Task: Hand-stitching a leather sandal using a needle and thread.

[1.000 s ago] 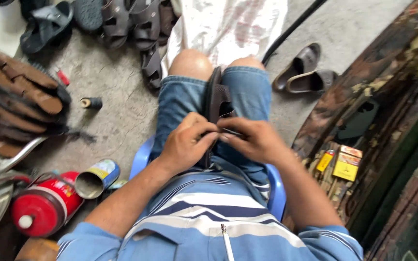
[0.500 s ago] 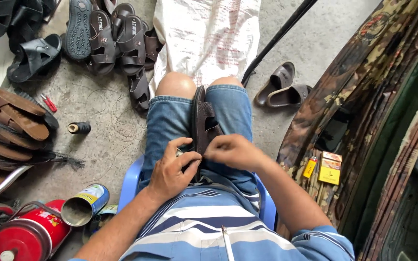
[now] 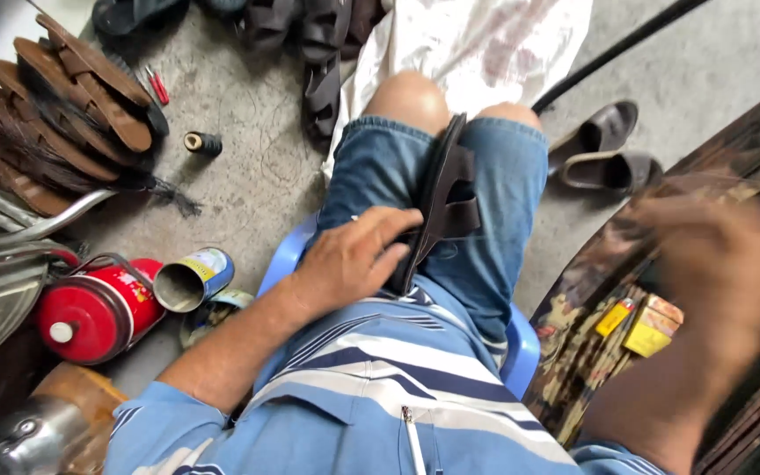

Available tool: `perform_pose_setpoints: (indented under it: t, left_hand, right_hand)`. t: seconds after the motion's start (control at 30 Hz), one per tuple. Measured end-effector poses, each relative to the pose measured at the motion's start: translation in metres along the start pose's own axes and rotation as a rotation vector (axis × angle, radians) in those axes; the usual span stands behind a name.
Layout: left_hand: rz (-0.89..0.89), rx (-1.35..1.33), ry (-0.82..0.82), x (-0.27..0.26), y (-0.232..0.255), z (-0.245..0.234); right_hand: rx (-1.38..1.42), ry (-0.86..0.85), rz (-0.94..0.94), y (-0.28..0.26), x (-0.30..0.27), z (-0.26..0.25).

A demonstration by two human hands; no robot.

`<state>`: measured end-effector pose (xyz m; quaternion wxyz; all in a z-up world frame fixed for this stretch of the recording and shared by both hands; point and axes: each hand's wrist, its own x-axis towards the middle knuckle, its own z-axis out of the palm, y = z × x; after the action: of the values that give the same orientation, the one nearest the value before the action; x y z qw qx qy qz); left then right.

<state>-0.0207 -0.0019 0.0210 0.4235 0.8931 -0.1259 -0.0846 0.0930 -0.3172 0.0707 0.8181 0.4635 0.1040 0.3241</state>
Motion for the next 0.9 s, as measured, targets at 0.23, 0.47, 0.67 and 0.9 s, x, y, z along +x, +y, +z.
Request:
perform_pose_setpoints:
  t: [0.23,0.47,0.67,0.9]
  left_hand:
    - [-0.064,0.328,-0.098,-0.004,-0.011,-0.006]
    - [-0.135,0.278,-0.239,-0.001,-0.011,-0.014]
    - [0.005,-0.9,-0.097,0.004,-0.009,-0.031]
    - [-0.031,-0.708,-0.043,0.012,0.0,-0.018]
  right_hand:
    - [2.743,-0.146,0.079,0.007,-0.008,-0.125]
    - [2.823,-0.063,0.042,-0.003,0.008,-0.142]
    - [2.982,0.032,0.161,-0.021,0.007,-0.151]
    - [3.003,0.112,0.205,-0.015,0.013,-0.15]
